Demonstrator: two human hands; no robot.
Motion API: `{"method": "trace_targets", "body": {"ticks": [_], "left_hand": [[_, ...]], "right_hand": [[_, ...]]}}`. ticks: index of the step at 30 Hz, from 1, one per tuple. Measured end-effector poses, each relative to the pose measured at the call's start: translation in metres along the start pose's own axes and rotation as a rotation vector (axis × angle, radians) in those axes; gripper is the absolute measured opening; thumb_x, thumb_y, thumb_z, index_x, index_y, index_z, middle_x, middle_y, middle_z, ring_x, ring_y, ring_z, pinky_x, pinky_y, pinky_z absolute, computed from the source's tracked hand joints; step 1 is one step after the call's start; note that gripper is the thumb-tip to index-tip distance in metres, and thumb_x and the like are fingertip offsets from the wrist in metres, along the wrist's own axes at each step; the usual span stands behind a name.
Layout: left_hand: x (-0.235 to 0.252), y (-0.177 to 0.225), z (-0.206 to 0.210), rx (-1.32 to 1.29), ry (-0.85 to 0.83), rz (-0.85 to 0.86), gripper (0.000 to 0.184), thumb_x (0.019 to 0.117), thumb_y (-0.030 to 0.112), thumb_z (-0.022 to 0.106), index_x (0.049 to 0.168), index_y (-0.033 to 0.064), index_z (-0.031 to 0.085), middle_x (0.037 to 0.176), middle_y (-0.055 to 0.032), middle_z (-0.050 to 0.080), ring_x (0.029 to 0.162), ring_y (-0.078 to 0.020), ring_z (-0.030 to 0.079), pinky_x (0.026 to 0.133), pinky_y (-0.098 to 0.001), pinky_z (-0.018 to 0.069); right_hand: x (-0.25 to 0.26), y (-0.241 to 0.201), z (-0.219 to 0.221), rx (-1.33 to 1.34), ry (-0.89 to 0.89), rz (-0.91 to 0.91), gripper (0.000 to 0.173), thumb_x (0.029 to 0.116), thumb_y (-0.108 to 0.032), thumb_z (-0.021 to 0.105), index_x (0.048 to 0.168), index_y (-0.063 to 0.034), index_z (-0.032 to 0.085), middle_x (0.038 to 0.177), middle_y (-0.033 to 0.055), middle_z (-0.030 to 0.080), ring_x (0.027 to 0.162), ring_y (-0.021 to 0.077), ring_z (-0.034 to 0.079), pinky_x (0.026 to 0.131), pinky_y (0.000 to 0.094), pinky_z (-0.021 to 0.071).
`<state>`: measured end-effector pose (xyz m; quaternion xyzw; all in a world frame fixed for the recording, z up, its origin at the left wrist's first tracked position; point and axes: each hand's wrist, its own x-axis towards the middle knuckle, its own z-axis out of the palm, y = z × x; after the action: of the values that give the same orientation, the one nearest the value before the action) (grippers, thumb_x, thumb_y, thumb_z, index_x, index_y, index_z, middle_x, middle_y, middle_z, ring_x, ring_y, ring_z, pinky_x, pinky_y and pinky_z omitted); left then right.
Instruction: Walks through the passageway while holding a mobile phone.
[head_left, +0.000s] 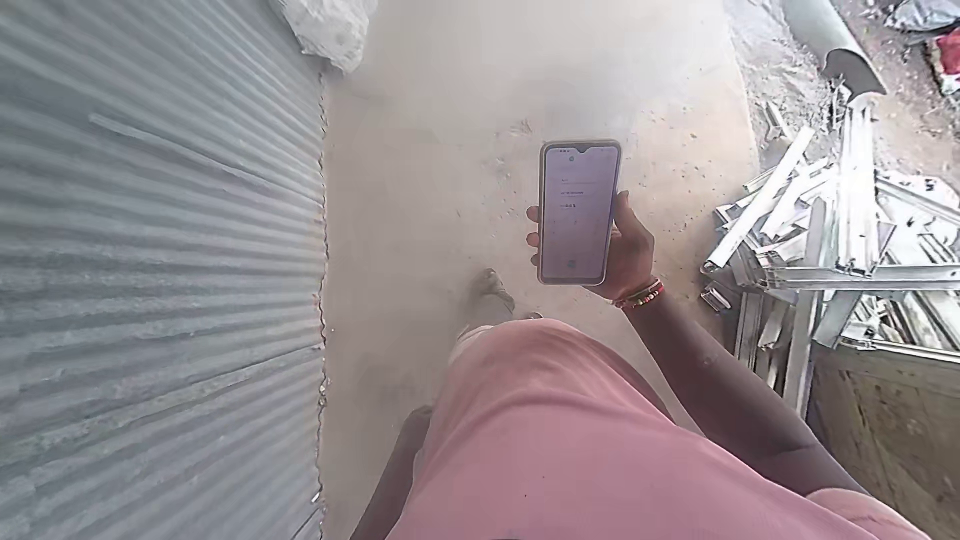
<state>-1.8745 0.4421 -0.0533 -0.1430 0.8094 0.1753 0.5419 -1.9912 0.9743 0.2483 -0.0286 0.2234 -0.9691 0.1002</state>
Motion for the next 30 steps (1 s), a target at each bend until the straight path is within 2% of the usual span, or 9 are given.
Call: {"method": "trace_targets", "body": {"ticks": [3, 6, 10, 12, 15, 18, 21, 26, 30], "left_hand": [[0.03, 0.091, -0.046, 0.105, 0.047, 0.092, 0.034, 0.1065, 0.032, 0.053, 0.13, 0.0151, 0.07, 0.13, -0.0146, 0.069, 0.125, -0.0321, 0.064, 0.108, -0.0577, 0.0477], [0.051, 0.25, -0.135, 0.18, 0.148, 0.278, 0.035, 0.1088, 0.031, 0.046, 0.127, 0.0151, 0.071, 0.131, -0.0107, 0.07, 0.126, -0.0282, 0.063, 0.11, -0.0555, 0.0469], [0.074, 0.47, -0.255, 0.294, 0.329, 0.8, 0.04, 0.1084, 0.029, 0.041, 0.128, 0.0107, 0.071, 0.147, -0.0113, 0.058, 0.14, -0.0269, 0.052, 0.119, -0.047, 0.0389], [0.044, 0.576, -0.299, 0.291, 0.452, 1.116, 0.039, 0.1068, 0.033, 0.045, 0.125, 0.0134, 0.074, 0.149, -0.0122, 0.057, 0.139, -0.0309, 0.052, 0.117, -0.0504, 0.04], [-0.042, 0.716, -0.347, 0.248, 0.583, 1.6, 0.036, 0.1063, 0.031, 0.049, 0.123, 0.0135, 0.074, 0.148, -0.0128, 0.056, 0.14, -0.0308, 0.05, 0.118, -0.0513, 0.0361], [-0.105, 0.803, -0.371, 0.206, 0.607, 1.94, 0.031, 0.1054, 0.023, 0.051, 0.118, 0.0107, 0.076, 0.145, -0.0167, 0.058, 0.144, -0.0324, 0.045, 0.123, -0.0529, 0.0282], [-0.121, 0.872, -0.387, 0.25, 0.638, 2.102, 0.028, 0.1038, 0.022, 0.053, 0.115, 0.0118, 0.076, 0.144, -0.0188, 0.058, 0.146, -0.0348, 0.043, 0.123, -0.0572, 0.0236], [-0.097, 0.974, -0.411, 0.368, 0.735, 2.101, 0.026, 0.1027, 0.025, 0.056, 0.117, 0.0168, 0.076, 0.144, -0.0182, 0.059, 0.147, -0.0358, 0.041, 0.123, -0.06, 0.0203], [-0.068, 1.064, -0.432, 0.492, 0.809, 1.972, 0.026, 0.103, 0.026, 0.057, 0.118, 0.0211, 0.078, 0.15, -0.0147, 0.056, 0.15, -0.0362, 0.036, 0.123, -0.0634, 0.0154]], "right_hand": [[0.035, -0.034, -0.024, -0.019, 0.038, -0.039, 0.069, 0.0942, -0.075, 0.045, 0.141, -0.0252, 0.058, 0.14, 0.0155, 0.061, 0.118, 0.0333, 0.067, 0.093, 0.0499, 0.0584], [0.077, -0.074, -0.051, -0.056, 0.068, -0.077, 0.071, 0.0924, -0.075, 0.048, 0.141, -0.0243, 0.058, 0.14, 0.0158, 0.062, 0.118, 0.0328, 0.067, 0.093, 0.0496, 0.0585], [0.139, -0.128, -0.076, -0.101, 0.145, -0.148, 0.073, 0.0921, -0.076, 0.046, 0.142, -0.0241, 0.057, 0.141, 0.0165, 0.06, 0.119, 0.0335, 0.066, 0.093, 0.0502, 0.0584], [0.169, -0.152, -0.083, -0.107, 0.178, -0.182, 0.074, 0.0915, -0.077, 0.047, 0.143, -0.0239, 0.056, 0.141, 0.0169, 0.06, 0.119, 0.0339, 0.066, 0.094, 0.0508, 0.0579], [0.216, -0.192, -0.094, -0.106, 0.2, -0.247, 0.074, 0.091, -0.077, 0.048, 0.142, -0.0236, 0.057, 0.14, 0.0162, 0.061, 0.118, 0.033, 0.066, 0.095, 0.0501, 0.0575], [0.252, -0.222, -0.103, -0.08, 0.218, -0.295, 0.073, 0.0932, -0.076, 0.044, 0.143, -0.0241, 0.056, 0.141, 0.0158, 0.061, 0.118, 0.0334, 0.066, 0.093, 0.05, 0.0583], [0.291, -0.258, -0.119, -0.067, 0.223, -0.357, 0.069, 0.0963, -0.074, 0.041, 0.139, -0.0235, 0.06, 0.134, 0.0146, 0.066, 0.114, 0.0314, 0.069, 0.089, 0.0494, 0.06], [0.356, -0.328, -0.172, -0.07, 0.231, -0.372, 0.065, 0.0984, -0.074, 0.034, 0.133, -0.0269, 0.063, 0.123, 0.0083, 0.071, 0.11, 0.0248, 0.071, 0.085, 0.0466, 0.0612], [0.417, -0.401, -0.218, -0.04, 0.24, -0.328, 0.066, 0.0991, -0.074, 0.031, 0.129, -0.0262, 0.065, 0.117, 0.0066, 0.073, 0.107, 0.0222, 0.072, 0.085, 0.0459, 0.0614]]}}
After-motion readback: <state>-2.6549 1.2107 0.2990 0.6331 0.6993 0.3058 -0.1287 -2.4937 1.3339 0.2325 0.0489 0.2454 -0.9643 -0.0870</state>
